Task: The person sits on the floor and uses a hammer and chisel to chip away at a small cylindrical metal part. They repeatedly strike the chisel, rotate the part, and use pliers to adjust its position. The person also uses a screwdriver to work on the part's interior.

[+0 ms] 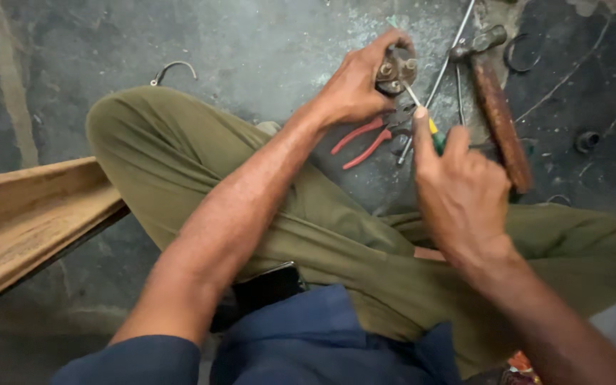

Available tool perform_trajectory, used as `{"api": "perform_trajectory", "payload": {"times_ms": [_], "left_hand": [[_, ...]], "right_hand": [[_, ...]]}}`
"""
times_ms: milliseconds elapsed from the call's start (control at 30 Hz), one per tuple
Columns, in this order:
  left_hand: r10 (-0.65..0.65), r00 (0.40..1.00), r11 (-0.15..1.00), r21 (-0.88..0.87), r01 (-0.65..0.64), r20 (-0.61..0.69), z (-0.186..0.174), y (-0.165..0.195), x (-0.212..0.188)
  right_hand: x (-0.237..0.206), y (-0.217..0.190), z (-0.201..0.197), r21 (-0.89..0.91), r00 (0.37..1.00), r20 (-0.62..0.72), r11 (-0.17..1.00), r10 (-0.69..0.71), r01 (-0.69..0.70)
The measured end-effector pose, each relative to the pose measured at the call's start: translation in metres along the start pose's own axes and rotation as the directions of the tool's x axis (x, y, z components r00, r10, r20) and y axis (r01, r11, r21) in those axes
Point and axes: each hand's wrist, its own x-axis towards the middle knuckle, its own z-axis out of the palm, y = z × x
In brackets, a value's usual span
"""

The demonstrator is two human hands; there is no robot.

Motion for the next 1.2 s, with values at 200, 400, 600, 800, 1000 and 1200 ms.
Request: {"api": "perform_trajectory", "payload": {"times_ms": [200, 400, 600, 800, 1000, 1200], "left_hand": [[0.048, 0.999, 0.999, -0.013, -0.048, 0.016, -0.003, 0.007, -0.003], [0.077, 0.997, 0.994, 0.074, -0.079, 0.026, -0.004, 0.014, -0.006], [0.111, 0.993, 0.992, 0.049, -0.114, 0.050, -0.001, 0.017, -0.005], [0.114, 0.991, 0.991, 0.056, -0.118, 0.076, -0.003, 0.016, -0.001], [0.059, 0.998, 0.992, 0.114, -0.062, 0.029, 0.001, 0.013, 0.004], [0.062, 0.998, 0.994, 0.089, -0.059, -0.026, 0.005, 0.010, 0.003]], "right_hand": [[-0.024, -0.022, 0.066, 0.500, 0.933, -0.078, 0.823, 0.352, -0.269], [-0.023, -0.012, 0.098, 0.844, 0.760, -0.202, 0.504, 0.617, -0.185], [-0.017, -0.010, 0.089, 0.918, 0.821, -0.105, 0.372, 0.561, -0.136], [-0.008, -0.014, 0.090, 0.943, 0.837, -0.009, 0.283, 0.547, -0.175], [-0.004, -0.012, 0.098, 0.955, 0.834, 0.084, 0.194, 0.545, -0.223], [-0.004, -0.018, 0.093, 0.969, 0.851, 0.132, 0.115, 0.508, -0.219]]}}
